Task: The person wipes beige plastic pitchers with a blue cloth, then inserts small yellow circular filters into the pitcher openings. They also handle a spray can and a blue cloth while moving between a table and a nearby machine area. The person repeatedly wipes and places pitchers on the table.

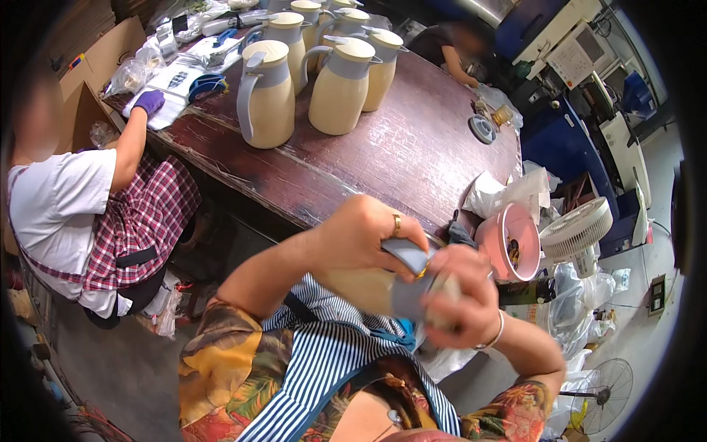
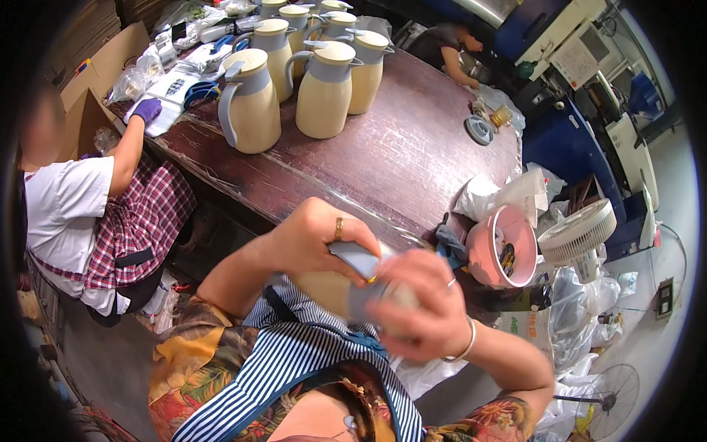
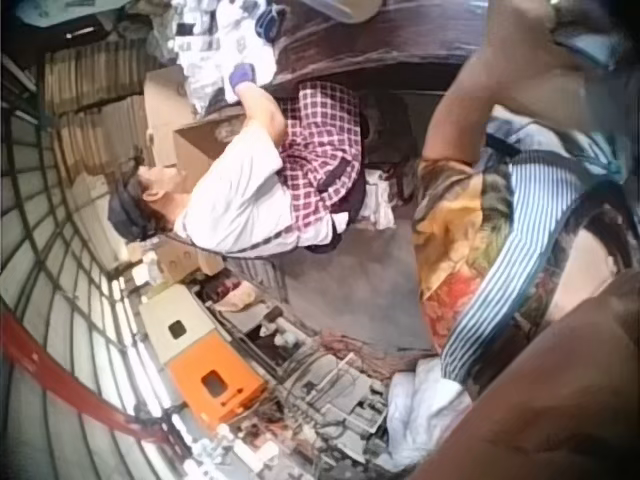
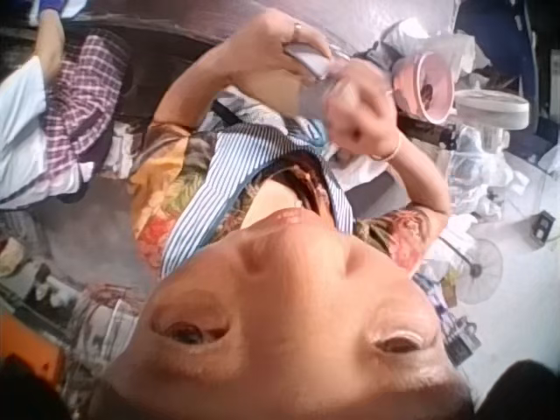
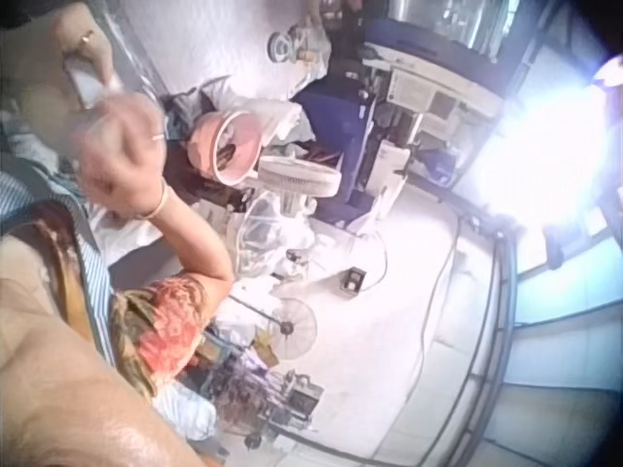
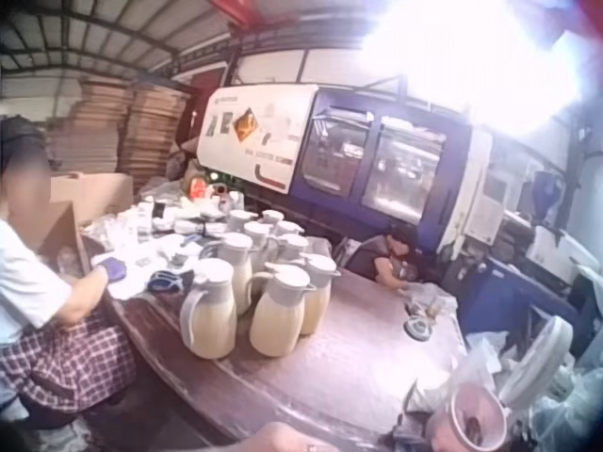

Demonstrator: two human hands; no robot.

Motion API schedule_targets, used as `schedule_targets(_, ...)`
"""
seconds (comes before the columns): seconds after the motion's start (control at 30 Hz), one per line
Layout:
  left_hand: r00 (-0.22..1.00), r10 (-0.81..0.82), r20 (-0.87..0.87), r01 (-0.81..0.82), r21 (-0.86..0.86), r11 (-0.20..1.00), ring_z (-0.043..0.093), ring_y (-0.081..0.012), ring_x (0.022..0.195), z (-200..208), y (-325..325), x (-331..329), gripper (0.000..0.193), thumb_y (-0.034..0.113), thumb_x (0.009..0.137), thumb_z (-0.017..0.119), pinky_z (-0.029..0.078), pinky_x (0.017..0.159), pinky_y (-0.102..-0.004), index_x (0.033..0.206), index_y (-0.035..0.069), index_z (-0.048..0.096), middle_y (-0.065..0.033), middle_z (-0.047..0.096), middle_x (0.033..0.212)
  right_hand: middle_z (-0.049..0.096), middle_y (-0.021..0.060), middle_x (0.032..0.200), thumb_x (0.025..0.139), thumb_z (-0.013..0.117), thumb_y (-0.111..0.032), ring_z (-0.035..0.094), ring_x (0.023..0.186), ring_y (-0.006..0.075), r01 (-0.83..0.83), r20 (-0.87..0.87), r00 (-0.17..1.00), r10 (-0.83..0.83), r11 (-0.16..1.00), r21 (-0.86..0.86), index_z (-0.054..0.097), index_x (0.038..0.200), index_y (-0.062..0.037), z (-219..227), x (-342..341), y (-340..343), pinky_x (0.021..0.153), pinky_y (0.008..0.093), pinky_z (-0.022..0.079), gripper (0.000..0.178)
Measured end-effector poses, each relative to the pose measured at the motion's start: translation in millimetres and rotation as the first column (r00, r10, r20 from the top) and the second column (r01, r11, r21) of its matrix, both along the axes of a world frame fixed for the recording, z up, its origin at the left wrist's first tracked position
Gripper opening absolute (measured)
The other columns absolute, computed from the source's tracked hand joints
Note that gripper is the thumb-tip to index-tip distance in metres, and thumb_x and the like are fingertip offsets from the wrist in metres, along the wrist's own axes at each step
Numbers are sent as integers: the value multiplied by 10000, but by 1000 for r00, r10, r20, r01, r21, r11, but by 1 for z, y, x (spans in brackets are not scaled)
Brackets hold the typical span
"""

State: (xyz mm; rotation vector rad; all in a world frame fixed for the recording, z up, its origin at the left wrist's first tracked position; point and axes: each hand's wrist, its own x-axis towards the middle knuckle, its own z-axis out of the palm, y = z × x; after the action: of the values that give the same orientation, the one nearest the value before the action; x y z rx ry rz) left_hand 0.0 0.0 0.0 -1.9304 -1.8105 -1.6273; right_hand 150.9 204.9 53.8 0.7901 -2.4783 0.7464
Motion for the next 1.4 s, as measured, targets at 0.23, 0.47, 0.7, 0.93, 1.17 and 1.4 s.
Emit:
schedule_targets(0.23,602,706,-373,-622,337,707,550,-134,587,2,46,62,345,140,771,637,455,488,-271,1100,43,672,-3,508,724,622,132,1276,868,662,-95,587,1115,190,451,350,890,-294,438,-778,678,1127,-6,-4,-57,-3,959,326,461,274)
schedule_targets(0.47,661,674,-329,-573,359,737,566,-128,579,-54,71,29,386,127,732,641,462,484,-272,1113,81,686,1,518,705,664,9,1034,952,674,-134,607,923,108,650,604,742,-291,91,-754,674,1166,-56,-70,-85,32,819,254,482,229)
schedule_targets(0.7,561,642,523,-794,123,595,693,-162,797,-65,8,23,354,72,766,873,567,733,-307,1058,55,675,-63,728,927,357,140,1591,935,669,-246,322,1489,295,204,279,960,-15,722,-662,479,1472,-46,-45,-82,-32,1213,420,259,604)
schedule_targets(0.93,586,606,538,-716,-6,698,653,-101,819,-50,-13,1,334,47,763,863,538,766,-265,1031,12,667,-48,718,920,445,207,1491,810,793,-416,454,1339,402,307,-169,923,-344,928,-213,526,1413,-76,-60,-98,-36,1106,504,374,741)
schedule_targets(1.17,595,721,355,-772,5,635,685,-226,760,-54,-1,19,393,276,757,901,553,734,-341,988,47,680,-117,705,856,623,38,1155,775,768,-367,597,1113,271,237,-291,941,-175,953,191,659,1108,-182,-20,-104,-24,852,417,532,396)
schedule_targets(1.4,515,750,415,-841,74,537,599,-198,721,-67,13,38,320,109,755,877,524,688,-351,969,14,658,-105,673,819,594,29,1210,848,694,-459,576,1145,294,392,-285,892,-351,915,99,631,1106,-174,-36,-88,-35,820,434,502,390)
